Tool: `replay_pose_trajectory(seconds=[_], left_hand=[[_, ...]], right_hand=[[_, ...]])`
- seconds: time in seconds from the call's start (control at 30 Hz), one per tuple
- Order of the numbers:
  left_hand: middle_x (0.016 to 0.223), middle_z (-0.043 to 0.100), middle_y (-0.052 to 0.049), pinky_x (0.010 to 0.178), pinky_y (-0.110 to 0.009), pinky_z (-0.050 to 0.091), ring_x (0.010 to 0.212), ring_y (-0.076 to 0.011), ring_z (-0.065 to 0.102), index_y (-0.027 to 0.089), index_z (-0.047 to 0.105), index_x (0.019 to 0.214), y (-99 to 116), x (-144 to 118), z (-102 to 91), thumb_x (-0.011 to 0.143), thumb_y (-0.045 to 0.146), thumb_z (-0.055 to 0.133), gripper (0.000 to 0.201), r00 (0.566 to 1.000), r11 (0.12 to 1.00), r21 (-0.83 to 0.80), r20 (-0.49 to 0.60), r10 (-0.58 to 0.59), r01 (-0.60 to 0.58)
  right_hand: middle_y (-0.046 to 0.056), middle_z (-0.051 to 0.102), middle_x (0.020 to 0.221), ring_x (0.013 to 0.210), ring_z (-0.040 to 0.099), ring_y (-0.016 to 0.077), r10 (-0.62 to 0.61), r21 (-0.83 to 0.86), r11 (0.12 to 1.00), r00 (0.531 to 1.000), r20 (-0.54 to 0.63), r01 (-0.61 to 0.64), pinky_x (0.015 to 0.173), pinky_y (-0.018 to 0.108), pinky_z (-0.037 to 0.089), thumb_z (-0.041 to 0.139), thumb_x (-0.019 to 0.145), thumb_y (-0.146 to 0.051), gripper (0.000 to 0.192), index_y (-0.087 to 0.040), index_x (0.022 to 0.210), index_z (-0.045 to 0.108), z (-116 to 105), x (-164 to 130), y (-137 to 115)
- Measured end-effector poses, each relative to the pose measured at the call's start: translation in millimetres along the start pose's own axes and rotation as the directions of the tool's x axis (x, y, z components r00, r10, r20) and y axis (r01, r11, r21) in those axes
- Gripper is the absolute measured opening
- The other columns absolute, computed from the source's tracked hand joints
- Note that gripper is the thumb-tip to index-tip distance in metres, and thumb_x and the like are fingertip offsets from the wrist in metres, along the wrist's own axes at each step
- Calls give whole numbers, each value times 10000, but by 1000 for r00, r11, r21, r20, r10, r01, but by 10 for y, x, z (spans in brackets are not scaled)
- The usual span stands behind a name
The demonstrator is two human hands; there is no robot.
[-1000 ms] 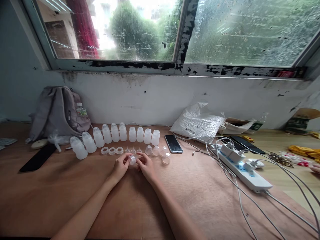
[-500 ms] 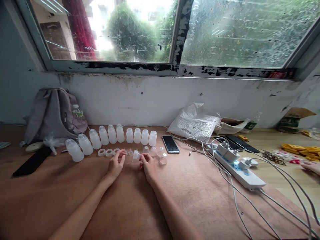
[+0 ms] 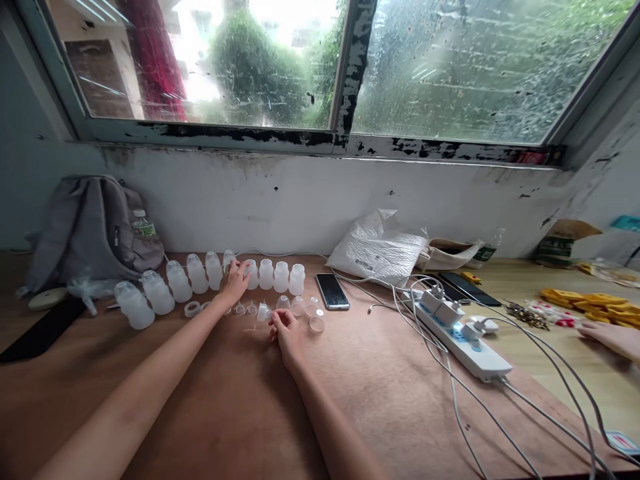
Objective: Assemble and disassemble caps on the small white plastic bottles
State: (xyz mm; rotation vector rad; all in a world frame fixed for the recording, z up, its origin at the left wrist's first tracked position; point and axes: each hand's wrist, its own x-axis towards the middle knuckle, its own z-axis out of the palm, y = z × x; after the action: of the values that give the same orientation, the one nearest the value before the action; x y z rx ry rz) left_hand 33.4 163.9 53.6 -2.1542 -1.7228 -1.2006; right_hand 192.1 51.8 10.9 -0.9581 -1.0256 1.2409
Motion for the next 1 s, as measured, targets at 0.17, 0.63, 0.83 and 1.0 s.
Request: replay_pose_trajectory(seconds=[0.17,0.63,0.83,1.0], left_hand=[[1143,413,-91,888,-388,384,1053,-228,445,197,548,893,85,-188,-151,810,230,467,121,991,995,-62,-107,77,-84],[1154,461,-78,913,-384,391,1101,-205,452,241,449,1059,284,-1225,-492,828,217,453,233,991,936,-339,-127,51,-92],[1193,484,-90,865,-339,434,1045,-188,516,237,330,1185,211,-1196,-355,736,256,591,519,997,842,-534,62,-50,76],[1072,558,-67,773,-325,482,902,-174,585,231,325,1166,179,-1209,-258,664,238,647,596,959,786,-566,258,-116,247]], right_hand=[[-25,522,625,394,432,55,5,6,1000,1000,0,-5,372,197,361,606,679,-438,284,-177,756,523,3,-7,-11],[-7,529,730,460,491,79,28,55,998,999,47,-30,433,231,432,621,659,-437,308,-194,815,515,-26,-4,-4],[-3,528,761,484,509,88,35,83,996,997,64,-41,461,245,442,630,658,-411,288,-201,825,527,-38,-8,-13],[1,545,773,490,514,92,24,95,995,997,73,-31,475,252,445,625,665,-407,272,-205,826,541,-37,-4,-15]])
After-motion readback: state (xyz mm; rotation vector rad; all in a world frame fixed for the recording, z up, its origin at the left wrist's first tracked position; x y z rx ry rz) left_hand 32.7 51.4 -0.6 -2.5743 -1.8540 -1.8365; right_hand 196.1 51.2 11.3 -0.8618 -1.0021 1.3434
